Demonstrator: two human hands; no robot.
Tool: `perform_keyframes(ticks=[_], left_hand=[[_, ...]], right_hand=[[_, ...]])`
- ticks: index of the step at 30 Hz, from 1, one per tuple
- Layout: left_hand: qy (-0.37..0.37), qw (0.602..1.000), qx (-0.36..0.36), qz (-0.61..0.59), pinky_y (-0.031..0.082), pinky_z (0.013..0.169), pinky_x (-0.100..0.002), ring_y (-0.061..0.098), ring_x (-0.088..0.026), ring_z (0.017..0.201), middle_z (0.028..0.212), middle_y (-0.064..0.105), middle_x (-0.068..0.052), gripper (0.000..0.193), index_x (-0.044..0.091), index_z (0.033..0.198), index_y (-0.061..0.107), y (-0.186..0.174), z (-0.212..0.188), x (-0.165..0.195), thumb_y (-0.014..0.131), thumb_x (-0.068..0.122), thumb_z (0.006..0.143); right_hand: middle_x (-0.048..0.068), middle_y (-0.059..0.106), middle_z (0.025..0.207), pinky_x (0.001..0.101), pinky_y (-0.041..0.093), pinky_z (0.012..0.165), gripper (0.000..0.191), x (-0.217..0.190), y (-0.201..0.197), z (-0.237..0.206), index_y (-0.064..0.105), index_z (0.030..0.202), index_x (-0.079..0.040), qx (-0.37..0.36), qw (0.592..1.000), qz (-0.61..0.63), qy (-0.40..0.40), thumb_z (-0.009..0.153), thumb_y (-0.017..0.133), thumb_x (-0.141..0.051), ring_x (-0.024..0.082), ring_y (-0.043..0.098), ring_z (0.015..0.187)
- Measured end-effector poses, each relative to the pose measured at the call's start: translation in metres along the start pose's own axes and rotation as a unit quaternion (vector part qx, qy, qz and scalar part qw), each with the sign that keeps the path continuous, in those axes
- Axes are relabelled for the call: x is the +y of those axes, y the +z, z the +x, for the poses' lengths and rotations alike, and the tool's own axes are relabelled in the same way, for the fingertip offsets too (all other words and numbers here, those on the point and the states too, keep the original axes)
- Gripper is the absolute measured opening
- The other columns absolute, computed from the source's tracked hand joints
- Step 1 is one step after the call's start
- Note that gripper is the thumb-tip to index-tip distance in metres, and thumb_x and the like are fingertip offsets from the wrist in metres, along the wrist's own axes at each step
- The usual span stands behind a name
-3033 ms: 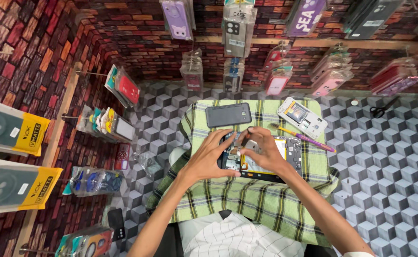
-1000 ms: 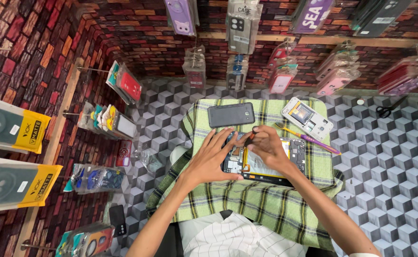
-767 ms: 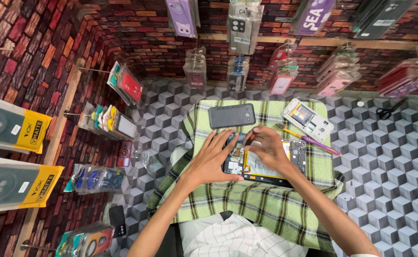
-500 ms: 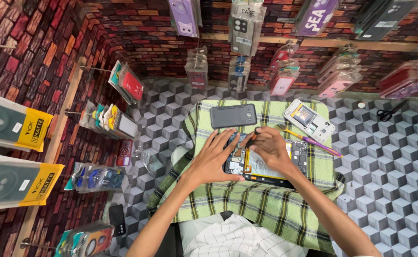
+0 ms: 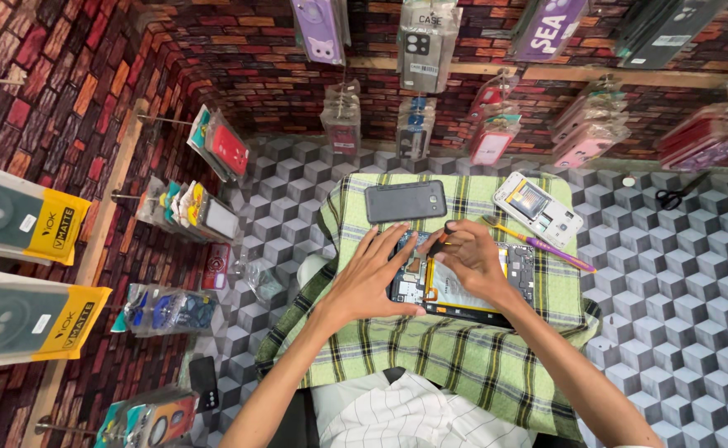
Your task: The person disassembles a tablet by removing the back cover and unscrewing internal components. They use a screwdriver to remove screws and carefully separate the back panel to expose the battery and circuitry.
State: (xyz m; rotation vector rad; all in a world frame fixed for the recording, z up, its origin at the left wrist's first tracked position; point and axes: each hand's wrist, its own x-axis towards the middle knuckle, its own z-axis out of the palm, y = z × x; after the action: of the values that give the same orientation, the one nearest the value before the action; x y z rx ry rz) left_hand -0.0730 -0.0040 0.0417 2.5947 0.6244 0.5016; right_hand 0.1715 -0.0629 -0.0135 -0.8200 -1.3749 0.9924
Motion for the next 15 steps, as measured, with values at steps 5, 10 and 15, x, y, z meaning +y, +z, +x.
perform_keyframes(ticks=[5,10,15], left_hand=[[0.000,1.000,0.000,0.004,0.017,0.126,-0.054,0.029,-0.037,0.154,0.163,0.033,-0.023,0.123,-0.001,0.158,0.035,-0.001,-0.001,0.000,0.079,0.071,0.068],[0.001,1.000,0.000,0.006,0.016,0.127,-0.054,0.029,-0.038,0.153,0.163,0.033,-0.024,0.123,0.000,0.158,0.034,0.000,0.000,0.000,0.079,0.072,0.069],[0.000,1.000,0.002,0.012,0.017,0.127,-0.054,0.029,-0.037,0.153,0.163,0.033,-0.023,0.125,0.000,0.159,0.033,0.001,-0.001,0.001,0.078,0.073,0.068]], right_hand=[[0.021,0.064,0.122,0.0429,0.059,0.101,0.065,-0.002,0.001,-0.002,0.037,0.142,-0.014,-0.024,1.000,-0.008,0.007,0.092,0.060,0.020,0.032,0.070,0.117],[0.017,0.065,0.116,0.0418,0.062,0.093,0.071,-0.010,0.007,0.009,0.044,0.140,-0.017,-0.050,0.991,-0.088,-0.082,0.084,0.074,0.016,0.030,0.072,0.107],[0.014,0.067,0.105,0.0370,0.058,0.072,0.080,-0.018,0.006,0.014,0.043,0.136,-0.019,-0.047,0.941,-0.290,-0.166,0.075,0.088,0.005,0.027,0.071,0.088]])
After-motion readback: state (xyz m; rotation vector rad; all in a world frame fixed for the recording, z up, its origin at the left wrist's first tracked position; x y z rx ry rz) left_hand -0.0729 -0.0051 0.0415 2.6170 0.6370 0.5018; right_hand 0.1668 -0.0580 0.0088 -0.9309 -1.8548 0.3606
